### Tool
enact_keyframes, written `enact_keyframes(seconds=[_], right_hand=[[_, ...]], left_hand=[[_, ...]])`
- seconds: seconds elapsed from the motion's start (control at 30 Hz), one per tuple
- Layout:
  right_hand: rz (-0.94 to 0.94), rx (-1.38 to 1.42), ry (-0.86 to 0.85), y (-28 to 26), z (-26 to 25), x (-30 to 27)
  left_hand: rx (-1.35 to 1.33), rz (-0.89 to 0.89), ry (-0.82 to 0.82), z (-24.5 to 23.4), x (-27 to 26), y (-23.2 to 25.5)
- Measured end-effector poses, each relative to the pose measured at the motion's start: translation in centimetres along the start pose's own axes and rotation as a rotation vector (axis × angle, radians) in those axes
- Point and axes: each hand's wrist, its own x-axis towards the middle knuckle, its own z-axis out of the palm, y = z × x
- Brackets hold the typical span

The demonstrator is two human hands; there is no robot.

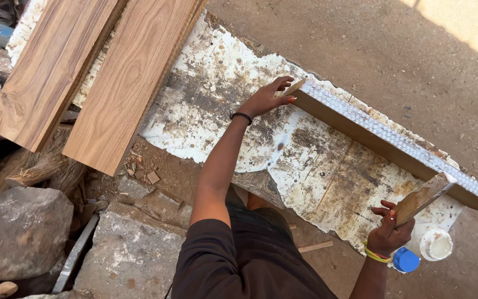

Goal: The person applies white glue to a long, thin wooden strip using a brush. They repeatedly dip the brush into a container of glue and spread it along the length of the strip. The person also handles a larger wooden board, moving it aside to access the work area.

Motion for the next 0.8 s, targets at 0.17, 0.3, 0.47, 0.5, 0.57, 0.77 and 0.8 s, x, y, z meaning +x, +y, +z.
enact_keyframes(seconds=[0.17, 0.3, 0.47, 0.5, 0.57, 0.77, 0.8], right_hand=[[-0.029, 0.156, 0.037, -0.7, 1.5, 2.4], [-0.099, 0.268, 0.041, -1.1, 4.5, 4.4], [-0.11, 0.23, 0.005, -3.5, 9.0, 4.7], [-0.12, 0.224, 0.002, -4.2, 10.1, 4.2], [-0.127, 0.275, 0.029, -5.3, 14.9, 3.0], [-0.105, 0.286, -0.2, -11.9, 31.2, -1.7], [-0.135, 0.211, -0.247, -13.5, 32.7, -2.6]], left_hand=[[0.084, 0.066, 0.221, -2.5, -8.1, 2.5], [0.146, 0.075, 0.586, -8.1, -19.6, 1.8], [0.223, -0.167, 1.145, -17.7, -32.0, -3.4], [0.23, -0.148, 1.251, -19.9, -34.1, -4.7], [0.266, -0.188, 1.384, -24.9, -37.6, -7.2], [0.257, -0.373, 1.691, -37.7, -50.9, -15.1], [0.247, -0.392, 1.693, -38.1, -52.8, -16.1]])
